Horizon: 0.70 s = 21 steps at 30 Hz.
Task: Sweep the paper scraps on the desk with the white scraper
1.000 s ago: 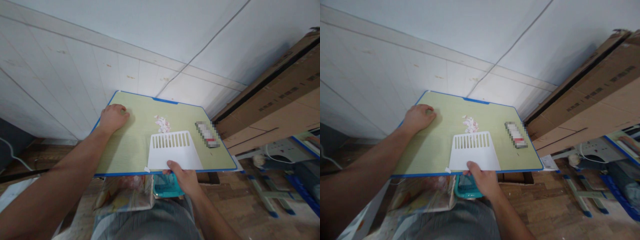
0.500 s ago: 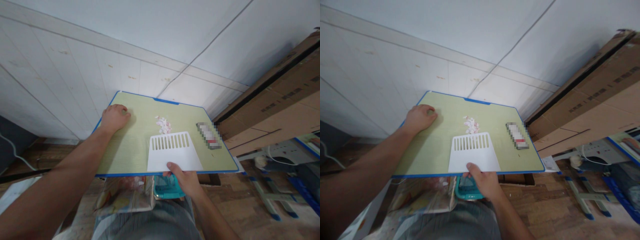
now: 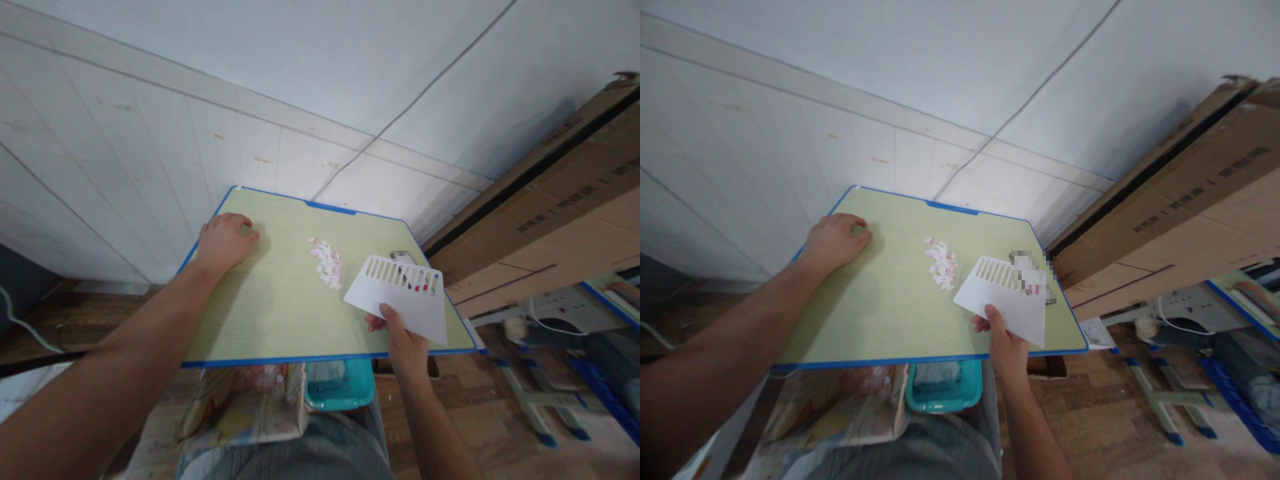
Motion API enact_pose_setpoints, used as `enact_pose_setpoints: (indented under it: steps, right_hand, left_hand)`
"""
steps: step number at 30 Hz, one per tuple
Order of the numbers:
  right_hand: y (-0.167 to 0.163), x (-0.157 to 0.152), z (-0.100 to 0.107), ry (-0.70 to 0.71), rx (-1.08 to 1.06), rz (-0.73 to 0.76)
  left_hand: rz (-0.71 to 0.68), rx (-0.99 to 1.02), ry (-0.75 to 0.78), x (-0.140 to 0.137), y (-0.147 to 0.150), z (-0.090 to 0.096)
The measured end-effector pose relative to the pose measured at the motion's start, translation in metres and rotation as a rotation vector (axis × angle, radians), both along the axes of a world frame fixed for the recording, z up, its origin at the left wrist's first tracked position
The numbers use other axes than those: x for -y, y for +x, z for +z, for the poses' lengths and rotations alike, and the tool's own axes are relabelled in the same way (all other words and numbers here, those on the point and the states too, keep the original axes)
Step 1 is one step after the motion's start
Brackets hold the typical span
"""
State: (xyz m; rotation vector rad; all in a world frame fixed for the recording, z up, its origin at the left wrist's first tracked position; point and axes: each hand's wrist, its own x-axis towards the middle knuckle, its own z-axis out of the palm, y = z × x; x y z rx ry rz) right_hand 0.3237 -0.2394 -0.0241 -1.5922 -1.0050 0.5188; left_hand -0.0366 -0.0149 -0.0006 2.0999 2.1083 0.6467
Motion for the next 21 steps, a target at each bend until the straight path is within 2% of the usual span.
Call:
enact_pose_setpoints:
  steps: [9,21]
  right_hand:
    - [0.002,-0.031,-0.003,0.002,-0.014,0.081]
    - [0.000,-0.028,0.001,0.011,-0.070,0.090]
  left_hand:
    - [-0.008,0.020,-0.001,-0.003,-0.003,-0.003]
    - [-0.001,-0.013,-0.011,0.002,0.002,0.002]
